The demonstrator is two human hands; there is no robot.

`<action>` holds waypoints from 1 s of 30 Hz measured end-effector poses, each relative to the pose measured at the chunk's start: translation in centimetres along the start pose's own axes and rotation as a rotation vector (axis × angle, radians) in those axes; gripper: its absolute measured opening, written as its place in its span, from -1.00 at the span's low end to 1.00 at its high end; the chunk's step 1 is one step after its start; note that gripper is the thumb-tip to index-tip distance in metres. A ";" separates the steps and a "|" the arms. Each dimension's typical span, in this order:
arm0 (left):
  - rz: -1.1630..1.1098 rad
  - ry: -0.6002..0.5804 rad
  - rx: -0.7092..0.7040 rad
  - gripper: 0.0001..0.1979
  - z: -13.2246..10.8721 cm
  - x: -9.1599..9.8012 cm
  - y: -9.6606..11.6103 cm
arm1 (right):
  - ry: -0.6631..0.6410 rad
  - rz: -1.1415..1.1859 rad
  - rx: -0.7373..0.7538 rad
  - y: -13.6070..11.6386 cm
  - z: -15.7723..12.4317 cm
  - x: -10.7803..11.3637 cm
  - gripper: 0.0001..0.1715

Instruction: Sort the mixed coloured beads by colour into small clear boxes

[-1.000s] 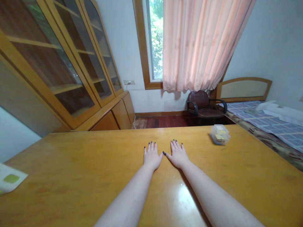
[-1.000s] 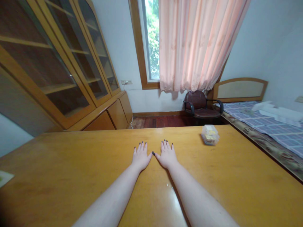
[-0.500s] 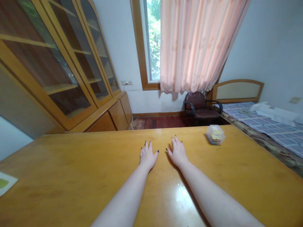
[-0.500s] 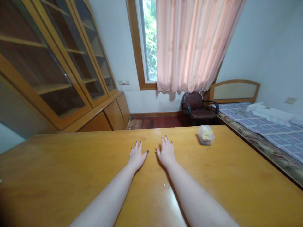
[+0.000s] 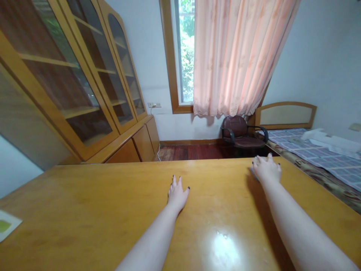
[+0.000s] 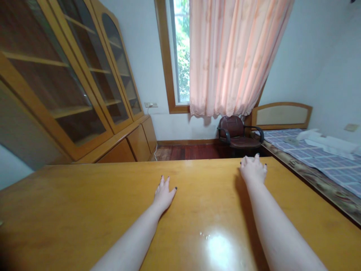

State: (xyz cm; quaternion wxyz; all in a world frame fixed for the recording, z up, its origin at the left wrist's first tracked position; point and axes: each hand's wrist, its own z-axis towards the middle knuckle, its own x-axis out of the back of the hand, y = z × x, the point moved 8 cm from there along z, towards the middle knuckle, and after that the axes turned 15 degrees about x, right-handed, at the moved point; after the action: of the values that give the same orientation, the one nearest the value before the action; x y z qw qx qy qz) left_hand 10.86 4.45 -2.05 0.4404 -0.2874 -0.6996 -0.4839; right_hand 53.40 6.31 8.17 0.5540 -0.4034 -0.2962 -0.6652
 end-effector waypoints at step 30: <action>-0.365 -0.236 -0.639 -0.56 -3.9 0.0 4.6 | -0.174 1.726 -0.027 -22.8 -12.2 -6.6 -0.37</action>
State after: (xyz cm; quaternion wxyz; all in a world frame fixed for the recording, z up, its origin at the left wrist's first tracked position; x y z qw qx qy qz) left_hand 15.93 2.54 0.44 0.1519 -0.3345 -0.5991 -0.7115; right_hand 28.97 4.17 -2.44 0.8357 -0.5430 0.0800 0.0176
